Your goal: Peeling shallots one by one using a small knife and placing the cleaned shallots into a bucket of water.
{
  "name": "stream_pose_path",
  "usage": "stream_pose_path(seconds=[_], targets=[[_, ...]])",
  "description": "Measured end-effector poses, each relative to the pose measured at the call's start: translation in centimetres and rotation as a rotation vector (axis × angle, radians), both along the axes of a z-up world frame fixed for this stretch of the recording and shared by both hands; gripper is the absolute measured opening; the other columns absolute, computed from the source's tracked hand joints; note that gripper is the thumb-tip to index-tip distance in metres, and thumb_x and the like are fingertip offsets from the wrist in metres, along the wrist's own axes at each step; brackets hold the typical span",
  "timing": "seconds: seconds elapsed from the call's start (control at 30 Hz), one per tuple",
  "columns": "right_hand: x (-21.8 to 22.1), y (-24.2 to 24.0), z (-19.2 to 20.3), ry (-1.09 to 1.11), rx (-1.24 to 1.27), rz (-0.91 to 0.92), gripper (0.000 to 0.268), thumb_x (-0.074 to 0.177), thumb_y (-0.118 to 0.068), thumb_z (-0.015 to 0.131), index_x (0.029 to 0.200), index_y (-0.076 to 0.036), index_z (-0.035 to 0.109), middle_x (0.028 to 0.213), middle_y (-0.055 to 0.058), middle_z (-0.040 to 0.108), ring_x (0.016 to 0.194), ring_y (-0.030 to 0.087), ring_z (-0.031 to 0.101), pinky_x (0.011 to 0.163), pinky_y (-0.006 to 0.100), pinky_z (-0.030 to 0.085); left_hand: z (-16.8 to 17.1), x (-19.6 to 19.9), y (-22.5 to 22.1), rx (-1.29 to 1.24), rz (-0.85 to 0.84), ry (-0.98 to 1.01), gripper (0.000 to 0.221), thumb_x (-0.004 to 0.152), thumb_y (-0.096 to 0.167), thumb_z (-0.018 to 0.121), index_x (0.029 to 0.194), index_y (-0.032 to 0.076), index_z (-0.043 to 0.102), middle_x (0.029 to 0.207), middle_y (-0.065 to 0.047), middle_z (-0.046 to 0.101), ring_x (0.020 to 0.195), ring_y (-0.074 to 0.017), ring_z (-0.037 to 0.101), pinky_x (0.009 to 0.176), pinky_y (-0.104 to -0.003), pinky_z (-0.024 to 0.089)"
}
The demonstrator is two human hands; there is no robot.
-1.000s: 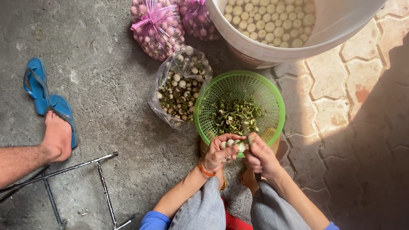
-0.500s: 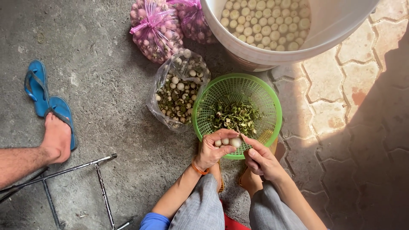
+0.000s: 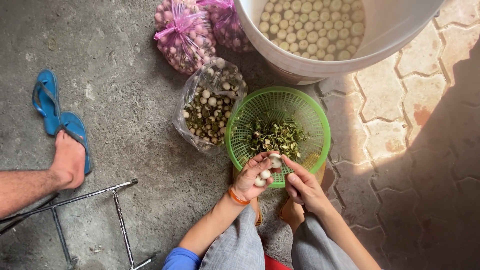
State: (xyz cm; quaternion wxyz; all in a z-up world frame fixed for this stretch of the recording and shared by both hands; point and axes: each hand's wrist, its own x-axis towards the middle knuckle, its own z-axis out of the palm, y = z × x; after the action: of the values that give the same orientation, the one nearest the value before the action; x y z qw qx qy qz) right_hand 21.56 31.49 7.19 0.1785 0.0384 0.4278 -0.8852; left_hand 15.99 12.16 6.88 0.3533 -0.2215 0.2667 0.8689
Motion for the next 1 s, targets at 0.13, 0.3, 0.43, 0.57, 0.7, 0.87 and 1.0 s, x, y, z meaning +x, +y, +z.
stream_pose_path(seconds=[0.13, 0.3, 0.43, 0.57, 0.7, 0.87, 1.0], targets=[[-1.0, 0.5, 2.1, -0.097, -0.106, -0.110, 0.056, 0.107, -0.017, 0.042, 0.161, -0.011, 0.029, 0.056, 0.006, 0.045, 0.034, 0.006, 0.038, 0.024, 0.017, 0.037, 3.4, -2.2, 0.4, 0.164, 0.057, -0.177, 0.039, 0.101, 0.025, 0.063, 0.135, 0.005, 0.062, 0.131, -0.022, 0.067, 0.110, -0.0379, 0.070, 0.077, -0.040, 0.068], [-1.0, 0.8, 2.5, -0.114, -0.108, -0.147, 0.059, 0.109, -0.018, 0.040, 0.164, -0.014, 0.019, 0.062, 0.004, 0.045, 0.037, 0.004, 0.040, 0.026, 0.015, 0.038, 12.9, -8.9, 1.7, 0.253, 0.132, -0.170, 0.043, 0.104, 0.040, 0.055, 0.131, 0.008, 0.064, 0.138, -0.025, 0.061, 0.116, -0.0430, 0.066, 0.089, -0.051, 0.065], [-1.7, 0.5, 4.9, -0.393, -0.017, -0.114, 0.074, 0.099, -0.028, 0.054, 0.165, -0.029, 0.021, 0.059, 0.002, 0.044, 0.038, 0.006, 0.026, 0.030, 0.019, 0.020, 23.8, -16.6, 4.0, 0.450, 0.182, 0.337, 0.082, 0.098, 0.049, 0.055, 0.157, 0.004, 0.021, 0.161, -0.025, 0.025, 0.143, -0.0414, 0.038, 0.123, -0.052, 0.029], [-1.9, 0.5, 4.1, -0.359, -0.006, -0.113, 0.066, 0.102, -0.027, 0.051, 0.164, -0.024, 0.028, 0.065, 0.004, 0.050, 0.037, 0.006, 0.029, 0.030, 0.019, 0.025, 24.7, -23.4, 4.9, 0.235, 0.408, 0.774, 0.067, 0.104, 0.047, 0.068, 0.156, 0.009, 0.048, 0.148, -0.015, 0.058, 0.133, -0.0267, 0.059, 0.111, -0.037, 0.053], [-2.3, 0.5, 5.1, -0.340, -0.006, -0.135, 0.060, 0.102, -0.026, 0.052, 0.160, -0.016, 0.040, 0.061, 0.004, 0.049, 0.036, 0.006, 0.027, 0.030, 0.019, 0.022, 18.7, -20.2, -0.5, -0.738, 0.491, 1.250, 0.064, 0.117, 0.043, 0.052, 0.167, 0.016, 0.023, 0.178, -0.009, 0.019, 0.171, -0.0361, 0.020, 0.146, -0.056, 0.016], [-2.2, 0.4, 4.5, -0.461, 0.022, -0.115, 0.049, 0.103, -0.025, 0.051, 0.151, -0.014, 0.052, 0.061, 0.004, 0.050, 0.036, 0.007, 0.027, 0.031, 0.020, 0.021, -2.8, -16.8, -12.0, -1.631, -0.262, 1.089, 0.029, 0.093, 0.003, 0.059, 0.115, 0.011, 0.076, 0.106, -0.013, 0.073, 0.094, -0.0320, 0.071, 0.080, -0.044, 0.055], [-2.6, -0.3, 4.5, -0.474, 0.016, -0.134, 0.049, 0.103, -0.025, 0.053, 0.150, -0.014, 0.054, 0.060, 0.004, 0.050, 0.036, 0.008, 0.029, 0.031, 0.020, 0.024, -9.7, -13.2, -15.2, -1.812, -0.611, 1.031, 0.034, 0.098, 0.027, 0.065, 0.127, 0.010, 0.067, 0.126, -0.013, 0.067, 0.120, -0.0347, 0.060, 0.100, -0.052, 0.051]])
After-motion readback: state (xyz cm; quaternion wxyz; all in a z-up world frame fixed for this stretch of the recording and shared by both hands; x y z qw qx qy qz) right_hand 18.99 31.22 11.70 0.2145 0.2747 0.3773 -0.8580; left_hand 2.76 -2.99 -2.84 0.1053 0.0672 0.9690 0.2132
